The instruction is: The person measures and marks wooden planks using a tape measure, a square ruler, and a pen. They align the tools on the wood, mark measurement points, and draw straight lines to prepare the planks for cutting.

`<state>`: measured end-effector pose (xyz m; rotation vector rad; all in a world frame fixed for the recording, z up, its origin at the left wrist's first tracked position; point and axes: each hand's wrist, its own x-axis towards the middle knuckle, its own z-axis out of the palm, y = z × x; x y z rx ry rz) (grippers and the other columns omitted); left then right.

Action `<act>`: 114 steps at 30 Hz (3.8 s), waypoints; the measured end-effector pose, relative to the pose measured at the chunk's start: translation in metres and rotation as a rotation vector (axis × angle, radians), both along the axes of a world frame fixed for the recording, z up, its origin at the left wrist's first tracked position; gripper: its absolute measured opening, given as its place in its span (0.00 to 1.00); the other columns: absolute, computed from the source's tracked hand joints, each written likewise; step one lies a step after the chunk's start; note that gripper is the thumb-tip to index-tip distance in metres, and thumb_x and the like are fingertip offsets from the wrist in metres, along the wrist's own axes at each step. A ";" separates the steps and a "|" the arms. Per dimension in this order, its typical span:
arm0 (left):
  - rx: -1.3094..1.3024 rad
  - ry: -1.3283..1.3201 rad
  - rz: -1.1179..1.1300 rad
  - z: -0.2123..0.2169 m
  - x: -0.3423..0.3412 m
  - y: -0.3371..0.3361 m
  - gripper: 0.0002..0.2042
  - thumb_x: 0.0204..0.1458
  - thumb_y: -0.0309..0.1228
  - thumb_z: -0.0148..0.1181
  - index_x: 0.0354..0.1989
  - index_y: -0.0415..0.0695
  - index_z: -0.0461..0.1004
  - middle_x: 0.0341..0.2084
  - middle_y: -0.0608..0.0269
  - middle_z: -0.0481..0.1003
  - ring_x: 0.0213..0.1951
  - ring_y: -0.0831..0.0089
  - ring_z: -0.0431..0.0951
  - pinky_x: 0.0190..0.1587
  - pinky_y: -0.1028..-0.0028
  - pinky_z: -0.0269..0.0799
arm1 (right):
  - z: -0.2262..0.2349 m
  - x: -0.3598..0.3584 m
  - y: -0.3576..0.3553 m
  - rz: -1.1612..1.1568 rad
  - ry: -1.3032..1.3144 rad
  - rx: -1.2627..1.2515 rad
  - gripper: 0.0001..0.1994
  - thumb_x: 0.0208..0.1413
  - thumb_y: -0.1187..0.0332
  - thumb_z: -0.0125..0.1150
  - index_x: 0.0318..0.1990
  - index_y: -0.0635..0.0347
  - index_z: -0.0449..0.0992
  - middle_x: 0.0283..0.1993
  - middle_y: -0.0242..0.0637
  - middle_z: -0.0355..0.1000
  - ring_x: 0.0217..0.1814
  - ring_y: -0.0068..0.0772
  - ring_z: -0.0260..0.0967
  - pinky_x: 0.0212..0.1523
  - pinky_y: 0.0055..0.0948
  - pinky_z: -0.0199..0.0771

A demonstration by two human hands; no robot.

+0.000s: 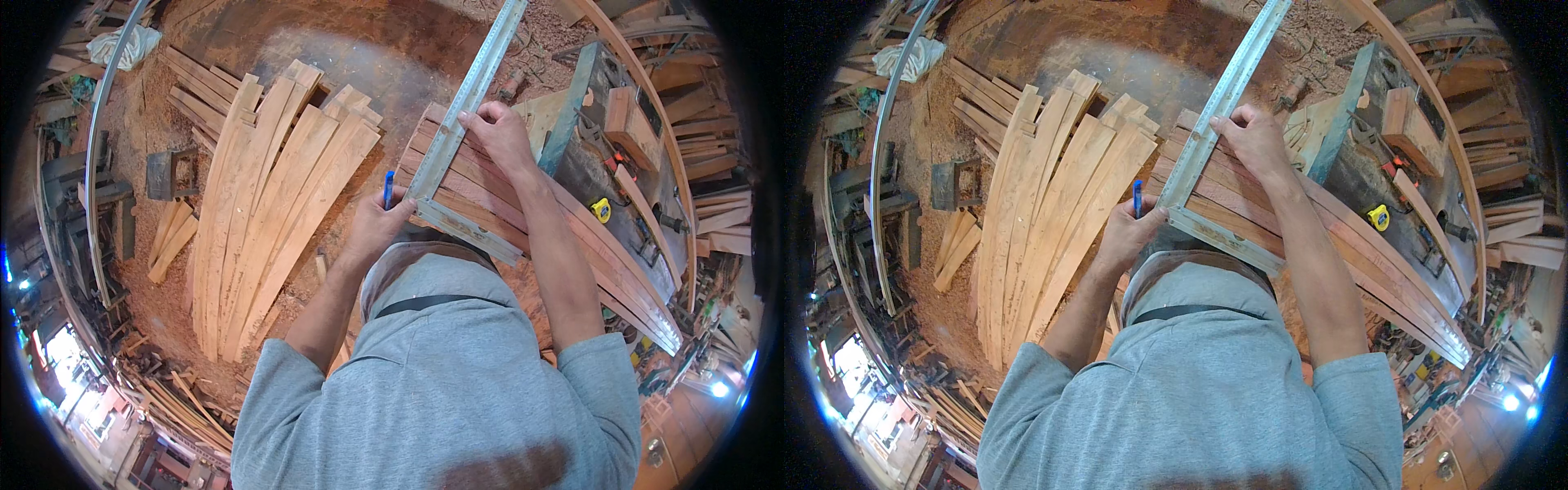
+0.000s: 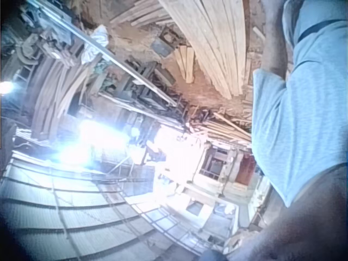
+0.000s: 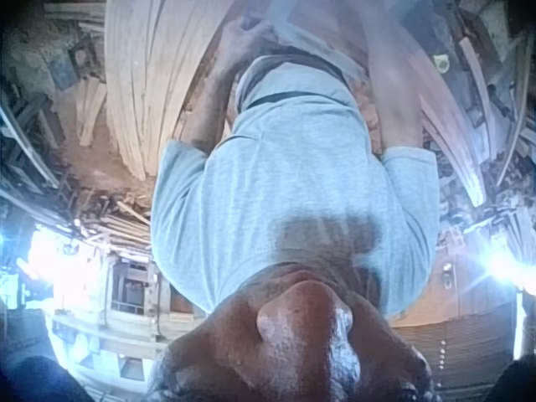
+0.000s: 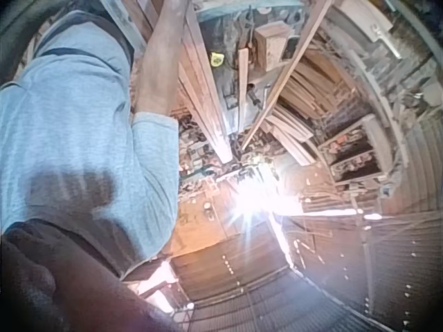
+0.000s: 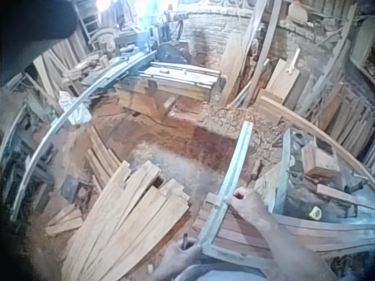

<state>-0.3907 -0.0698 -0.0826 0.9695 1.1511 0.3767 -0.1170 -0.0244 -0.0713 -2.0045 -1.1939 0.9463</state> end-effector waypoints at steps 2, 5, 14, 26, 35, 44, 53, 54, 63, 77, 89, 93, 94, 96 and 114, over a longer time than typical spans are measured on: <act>-0.013 -0.008 0.038 0.001 -0.002 0.003 0.09 0.59 0.31 0.66 0.43 0.39 0.79 0.25 0.73 0.75 0.25 0.85 0.69 0.28 0.80 0.64 | -0.001 -0.003 0.006 0.011 -0.010 0.007 0.18 0.55 0.55 0.71 0.34 0.65 0.83 0.27 0.38 0.79 0.30 0.27 0.74 0.35 0.32 0.74; 0.009 -0.028 0.138 0.005 -0.002 0.004 0.09 0.59 0.29 0.66 0.45 0.39 0.79 0.24 0.74 0.74 0.24 0.85 0.69 0.27 0.80 0.65 | -0.004 -0.007 0.013 0.007 0.003 0.020 0.18 0.54 0.54 0.71 0.33 0.65 0.83 0.26 0.39 0.79 0.29 0.29 0.75 0.35 0.32 0.74; 0.152 -0.047 0.175 0.011 -0.002 0.003 0.22 0.60 0.23 0.63 0.64 0.40 0.73 0.40 0.65 0.81 0.36 0.82 0.76 0.40 0.79 0.73 | -0.010 -0.012 0.022 -0.003 0.030 0.019 0.18 0.53 0.54 0.72 0.34 0.64 0.84 0.28 0.39 0.80 0.31 0.29 0.76 0.36 0.32 0.74; 0.110 -0.046 0.139 0.003 -0.009 0.007 0.22 0.60 0.24 0.63 0.64 0.40 0.73 0.53 0.60 0.79 0.49 0.79 0.78 0.53 0.77 0.72 | -0.015 -0.014 0.023 -0.039 0.101 0.030 0.17 0.54 0.56 0.73 0.34 0.65 0.83 0.28 0.36 0.79 0.30 0.26 0.73 0.35 0.32 0.73; 0.106 -0.002 0.158 0.005 -0.007 0.004 0.21 0.61 0.26 0.63 0.64 0.48 0.75 0.35 0.77 0.78 0.25 0.89 0.65 0.28 0.82 0.65 | -0.018 -0.011 0.024 -0.023 0.085 0.044 0.18 0.53 0.56 0.73 0.33 0.65 0.83 0.27 0.37 0.79 0.30 0.25 0.73 0.34 0.32 0.73; 0.093 -0.092 0.172 -0.003 -0.008 0.002 0.22 0.61 0.24 0.61 0.65 0.38 0.72 0.57 0.58 0.77 0.56 0.76 0.76 0.61 0.75 0.68 | -0.015 -0.010 0.025 -0.007 0.091 -0.011 0.16 0.54 0.57 0.72 0.34 0.64 0.83 0.29 0.35 0.79 0.32 0.24 0.73 0.36 0.30 0.72; 0.170 -0.109 0.250 -0.008 -0.001 -0.006 0.21 0.63 0.25 0.60 0.64 0.39 0.72 0.45 0.63 0.80 0.42 0.80 0.77 0.48 0.77 0.73 | -0.004 -0.013 0.025 0.006 0.117 -0.029 0.15 0.56 0.58 0.71 0.35 0.66 0.83 0.31 0.35 0.80 0.35 0.24 0.74 0.39 0.30 0.73; 0.114 -0.098 0.241 -0.007 0.000 -0.007 0.21 0.63 0.26 0.60 0.65 0.40 0.72 0.40 0.66 0.80 0.37 0.82 0.76 0.42 0.79 0.73 | -0.003 -0.013 0.025 0.009 0.108 -0.032 0.15 0.56 0.59 0.71 0.35 0.66 0.83 0.31 0.36 0.80 0.35 0.24 0.74 0.39 0.30 0.73; 0.014 -0.132 0.336 0.002 0.017 -0.016 0.23 0.66 0.26 0.56 0.70 0.42 0.66 0.25 0.73 0.72 0.21 0.84 0.67 0.23 0.80 0.63 | -0.013 -0.012 0.024 0.019 0.093 0.041 0.17 0.55 0.58 0.72 0.35 0.67 0.83 0.29 0.37 0.79 0.31 0.25 0.74 0.36 0.31 0.74; 0.048 -0.096 0.403 0.000 0.025 -0.024 0.23 0.67 0.27 0.54 0.71 0.47 0.65 0.26 0.77 0.72 0.20 0.88 0.63 0.22 0.83 0.59 | 0.076 0.007 -0.098 0.662 -0.568 -0.075 0.51 0.22 0.31 0.79 0.40 0.76 0.75 0.78 0.62 0.39 0.80 0.67 0.37 0.78 0.54 0.45; 0.099 -0.152 0.471 -0.007 0.027 -0.021 0.23 0.67 0.23 0.51 0.71 0.44 0.65 0.40 0.70 0.78 0.23 0.89 0.62 0.22 0.84 0.57 | 0.082 0.138 -0.262 0.549 -0.807 -0.309 0.45 0.21 0.33 0.77 0.36 0.70 0.74 0.79 0.62 0.38 0.79 0.73 0.37 0.76 0.63 0.46; 0.096 -0.176 0.440 -0.005 0.027 -0.022 0.23 0.67 0.22 0.49 0.71 0.42 0.63 0.46 0.67 0.78 0.23 0.91 0.60 0.22 0.84 0.56 | 0.076 0.157 -0.284 0.553 -0.882 -0.397 0.43 0.22 0.37 0.80 0.40 0.67 0.79 0.79 0.61 0.38 0.79 0.73 0.38 0.76 0.62 0.44; 0.107 -0.231 0.442 -0.005 0.027 -0.021 0.23 0.67 0.21 0.49 0.71 0.41 0.63 0.46 0.67 0.78 0.22 0.91 0.60 0.22 0.84 0.56 | 0.072 0.158 -0.286 0.558 -0.875 -0.381 0.42 0.22 0.38 0.81 0.40 0.67 0.80 0.78 0.62 0.39 0.78 0.74 0.38 0.76 0.62 0.44; 0.115 -0.166 0.414 -0.003 0.026 -0.021 0.23 0.67 0.21 0.49 0.71 0.41 0.63 0.46 0.67 0.78 0.22 0.90 0.59 0.21 0.84 0.55 | 0.066 0.161 -0.289 0.573 -0.882 -0.388 0.41 0.24 0.40 0.81 0.41 0.66 0.80 0.76 0.63 0.42 0.77 0.74 0.39 0.76 0.63 0.44; 0.081 -0.115 0.391 -0.016 0.017 -0.018 0.25 0.68 0.26 0.50 0.73 0.39 0.59 0.61 0.62 0.72 0.45 0.83 0.75 0.40 0.83 0.72 | 0.029 0.184 -0.303 0.516 -0.704 -0.073 0.71 0.32 0.22 0.63 0.73 0.74 0.46 0.75 0.65 0.43 0.78 0.69 0.40 0.77 0.59 0.38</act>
